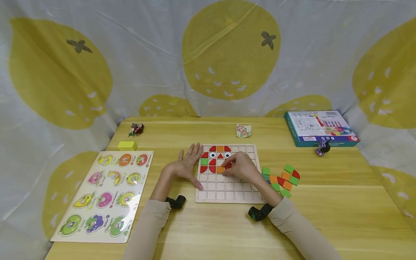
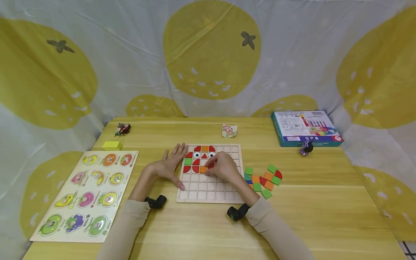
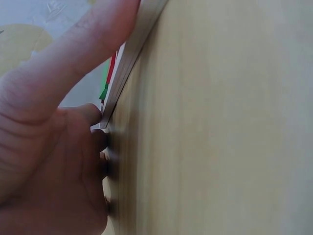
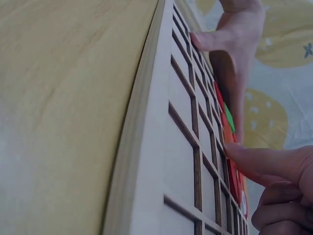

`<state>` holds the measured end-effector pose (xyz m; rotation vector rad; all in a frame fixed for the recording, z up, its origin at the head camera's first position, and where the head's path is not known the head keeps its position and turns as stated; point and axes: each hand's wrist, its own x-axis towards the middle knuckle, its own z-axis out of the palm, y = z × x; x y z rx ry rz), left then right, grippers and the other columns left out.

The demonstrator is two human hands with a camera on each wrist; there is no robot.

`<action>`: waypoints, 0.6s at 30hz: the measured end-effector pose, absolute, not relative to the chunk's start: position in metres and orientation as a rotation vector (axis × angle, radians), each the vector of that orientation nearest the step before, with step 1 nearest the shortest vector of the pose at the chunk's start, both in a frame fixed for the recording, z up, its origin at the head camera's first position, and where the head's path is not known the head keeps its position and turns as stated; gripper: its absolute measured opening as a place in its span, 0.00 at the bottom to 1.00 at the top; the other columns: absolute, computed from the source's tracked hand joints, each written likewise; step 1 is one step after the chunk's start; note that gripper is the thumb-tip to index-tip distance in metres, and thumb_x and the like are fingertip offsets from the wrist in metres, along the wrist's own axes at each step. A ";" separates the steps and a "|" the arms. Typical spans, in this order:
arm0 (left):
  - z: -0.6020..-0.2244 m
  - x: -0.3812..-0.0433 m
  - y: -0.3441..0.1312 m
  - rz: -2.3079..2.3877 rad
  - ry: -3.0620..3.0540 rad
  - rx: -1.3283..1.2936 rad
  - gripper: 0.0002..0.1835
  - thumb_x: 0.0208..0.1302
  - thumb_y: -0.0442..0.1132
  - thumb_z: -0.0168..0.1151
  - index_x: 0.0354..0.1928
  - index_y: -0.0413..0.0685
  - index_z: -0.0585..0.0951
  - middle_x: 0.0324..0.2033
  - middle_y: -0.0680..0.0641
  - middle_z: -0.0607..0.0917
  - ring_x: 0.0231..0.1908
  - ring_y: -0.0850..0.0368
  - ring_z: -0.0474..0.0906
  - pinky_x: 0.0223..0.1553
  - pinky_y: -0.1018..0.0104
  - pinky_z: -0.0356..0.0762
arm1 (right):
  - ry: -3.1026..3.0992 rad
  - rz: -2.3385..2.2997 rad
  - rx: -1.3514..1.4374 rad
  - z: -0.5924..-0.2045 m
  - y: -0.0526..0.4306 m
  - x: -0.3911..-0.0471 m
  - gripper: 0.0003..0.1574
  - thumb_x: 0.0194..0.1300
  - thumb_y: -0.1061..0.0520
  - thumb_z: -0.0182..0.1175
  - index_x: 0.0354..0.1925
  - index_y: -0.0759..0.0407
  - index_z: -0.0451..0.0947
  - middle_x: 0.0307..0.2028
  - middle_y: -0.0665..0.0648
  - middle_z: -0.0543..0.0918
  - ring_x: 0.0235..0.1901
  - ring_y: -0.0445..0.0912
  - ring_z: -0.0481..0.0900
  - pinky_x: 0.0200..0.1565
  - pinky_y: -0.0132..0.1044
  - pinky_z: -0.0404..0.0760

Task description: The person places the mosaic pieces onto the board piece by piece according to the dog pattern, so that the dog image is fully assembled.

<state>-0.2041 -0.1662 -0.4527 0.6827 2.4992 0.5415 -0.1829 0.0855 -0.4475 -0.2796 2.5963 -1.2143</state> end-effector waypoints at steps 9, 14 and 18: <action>-0.453 -0.204 -0.164 0.552 2.499 0.688 0.81 0.30 0.64 0.79 0.76 0.48 0.30 0.75 0.43 0.25 0.75 0.42 0.18 0.69 0.33 0.20 | 2.544 -1.246 -0.278 -0.449 0.087 -0.185 0.11 0.45 0.57 0.78 0.32 0.51 0.89 0.12 0.50 0.71 0.16 0.42 0.60 0.21 0.30 0.56; -0.453 -0.204 -0.164 0.532 2.498 0.688 0.82 0.31 0.65 0.79 0.75 0.49 0.29 0.75 0.44 0.24 0.75 0.43 0.18 0.70 0.34 0.20 | 2.547 -1.258 -0.278 -0.451 0.085 -0.187 0.11 0.44 0.57 0.78 0.30 0.50 0.89 0.12 0.50 0.72 0.15 0.41 0.61 0.20 0.29 0.57; -0.453 -0.204 -0.164 0.520 2.508 0.684 0.82 0.31 0.65 0.79 0.75 0.49 0.28 0.75 0.44 0.24 0.75 0.44 0.18 0.70 0.34 0.21 | 2.519 -1.225 -0.332 -0.448 0.089 -0.187 0.13 0.47 0.55 0.77 0.35 0.50 0.89 0.12 0.49 0.71 0.15 0.40 0.60 0.20 0.29 0.56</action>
